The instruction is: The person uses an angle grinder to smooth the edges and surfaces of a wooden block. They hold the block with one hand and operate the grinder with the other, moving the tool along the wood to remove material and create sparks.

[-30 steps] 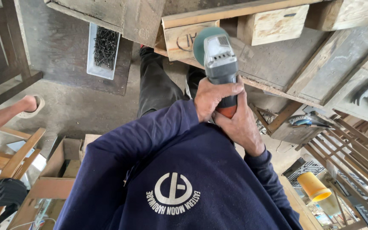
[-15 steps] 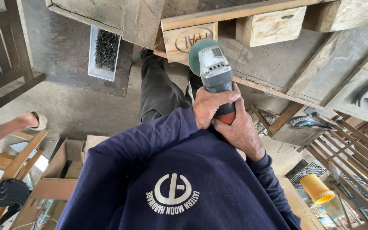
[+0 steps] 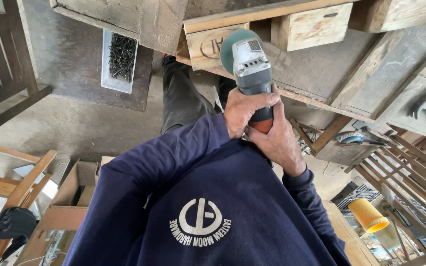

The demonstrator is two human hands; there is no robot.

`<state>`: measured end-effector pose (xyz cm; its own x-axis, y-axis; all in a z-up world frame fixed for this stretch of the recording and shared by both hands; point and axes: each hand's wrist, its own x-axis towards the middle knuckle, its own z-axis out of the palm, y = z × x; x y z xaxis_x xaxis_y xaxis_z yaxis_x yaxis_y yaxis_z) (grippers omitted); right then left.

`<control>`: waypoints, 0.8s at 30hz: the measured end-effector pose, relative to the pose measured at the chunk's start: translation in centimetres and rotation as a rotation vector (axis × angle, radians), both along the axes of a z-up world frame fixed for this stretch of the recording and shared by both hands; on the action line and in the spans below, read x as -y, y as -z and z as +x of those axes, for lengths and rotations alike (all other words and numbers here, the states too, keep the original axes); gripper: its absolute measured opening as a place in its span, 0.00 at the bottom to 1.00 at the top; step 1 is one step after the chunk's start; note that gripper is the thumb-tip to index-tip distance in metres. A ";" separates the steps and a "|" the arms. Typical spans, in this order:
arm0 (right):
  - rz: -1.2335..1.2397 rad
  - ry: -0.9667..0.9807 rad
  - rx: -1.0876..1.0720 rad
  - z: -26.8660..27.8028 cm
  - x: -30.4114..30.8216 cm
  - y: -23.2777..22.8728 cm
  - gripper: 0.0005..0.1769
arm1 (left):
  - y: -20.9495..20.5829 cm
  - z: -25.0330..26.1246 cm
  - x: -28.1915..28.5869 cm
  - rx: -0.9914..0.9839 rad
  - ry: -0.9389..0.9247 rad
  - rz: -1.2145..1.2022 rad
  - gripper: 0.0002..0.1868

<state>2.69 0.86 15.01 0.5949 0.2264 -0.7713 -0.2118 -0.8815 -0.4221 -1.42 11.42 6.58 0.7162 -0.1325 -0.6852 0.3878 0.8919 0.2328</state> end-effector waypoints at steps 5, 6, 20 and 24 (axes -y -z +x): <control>0.071 -0.057 0.018 0.3 0.3 -0.1 0.63 | -0.3 0.5 -0.2 -0.020 -0.010 -0.013 0.15; 0.028 -0.046 0.002 0.3 0.4 0.1 0.63 | -0.1 0.4 -0.1 -0.032 -0.006 0.000 0.15; -0.005 0.042 -0.037 -0.5 1.2 0.5 0.62 | -0.3 -0.2 0.8 -0.037 0.038 0.021 0.14; 0.064 -0.019 -0.001 -0.2 1.3 0.4 0.62 | 0.0 0.5 0.5 -0.019 0.000 0.014 0.15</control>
<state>2.54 -0.42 14.61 0.5888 0.2867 -0.7557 -0.1955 -0.8567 -0.4774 -0.97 10.87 6.57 0.7028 -0.1224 -0.7008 0.3919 0.8887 0.2379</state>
